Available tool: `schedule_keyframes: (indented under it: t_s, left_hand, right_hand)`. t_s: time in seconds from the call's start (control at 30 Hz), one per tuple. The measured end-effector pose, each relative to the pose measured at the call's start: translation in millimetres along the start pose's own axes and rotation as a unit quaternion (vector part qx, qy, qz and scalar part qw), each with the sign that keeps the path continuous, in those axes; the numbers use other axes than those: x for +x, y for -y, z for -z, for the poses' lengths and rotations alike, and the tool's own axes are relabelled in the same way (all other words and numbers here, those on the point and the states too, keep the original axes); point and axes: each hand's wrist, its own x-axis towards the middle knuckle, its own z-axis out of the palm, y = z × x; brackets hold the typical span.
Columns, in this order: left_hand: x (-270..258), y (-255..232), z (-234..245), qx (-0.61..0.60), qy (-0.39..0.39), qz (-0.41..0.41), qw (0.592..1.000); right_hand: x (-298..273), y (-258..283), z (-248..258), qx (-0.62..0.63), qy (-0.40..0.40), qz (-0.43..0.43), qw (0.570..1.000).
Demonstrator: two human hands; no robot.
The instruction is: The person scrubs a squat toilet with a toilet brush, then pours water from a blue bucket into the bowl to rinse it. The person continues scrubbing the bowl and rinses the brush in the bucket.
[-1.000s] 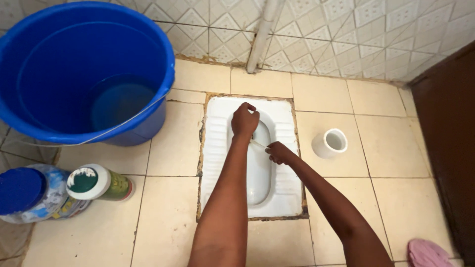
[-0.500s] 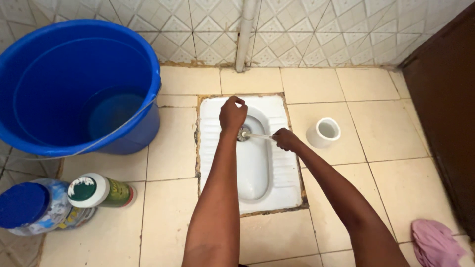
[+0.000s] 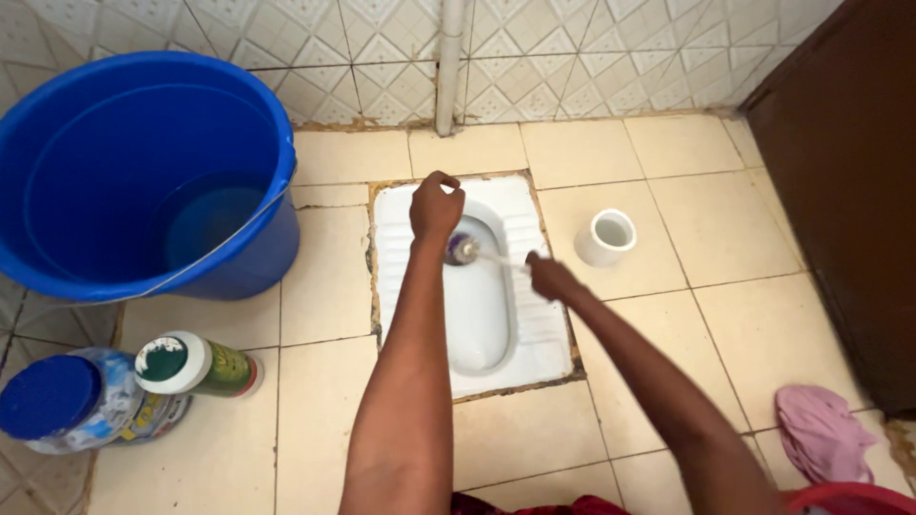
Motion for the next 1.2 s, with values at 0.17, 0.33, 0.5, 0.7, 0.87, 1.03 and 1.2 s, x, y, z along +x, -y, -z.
schedule_keyframes:
  t_s: [0.17, 0.33, 0.5, 0.7, 0.87, 1.03, 1.2]
  left_hand:
    - [-2.1, 4.8, 10.9, 0.041, 0.007, -0.002, 0.999]
    - [3.4, 10.1, 24.6, 0.101, 0.014, -0.061, 0.993]
    - [8.9, 12.1, 60.0, 0.106, 0.029, -0.067, 0.992]
    - [-5.4, 19.5, 61.6, 0.105, 0.026, -0.032, 0.994]
    - [-3.8, 19.2, 57.7, 0.094, 0.030, -0.043, 0.994]
    - [-2.2, 15.3, 61.9, 0.089, 0.037, -0.024, 0.995]
    - [-2.5, 19.9, 60.9, 0.102, 0.039, -0.030, 0.994]
  right_hand:
    - [-55.8, 49.5, -32.2, 0.052, 0.104, -0.108, 0.987]
    - [-37.6, 34.2, -50.4, 0.028, -0.004, -0.094, 0.995]
    - [-57.3, 44.0, -24.9, 0.055, -0.080, -0.050, 0.994]
    - [-75.5, 52.6, -36.7, 0.016, -0.077, -0.035, 0.996]
    - [-72.0, 50.3, -41.7, 0.035, -0.096, -0.034, 0.994]
    - [-65.4, 40.6, -53.7, 0.035, -0.102, -0.017, 0.994]
    - [-64.3, 40.3, -57.6, 0.017, -0.079, -0.022, 0.996]
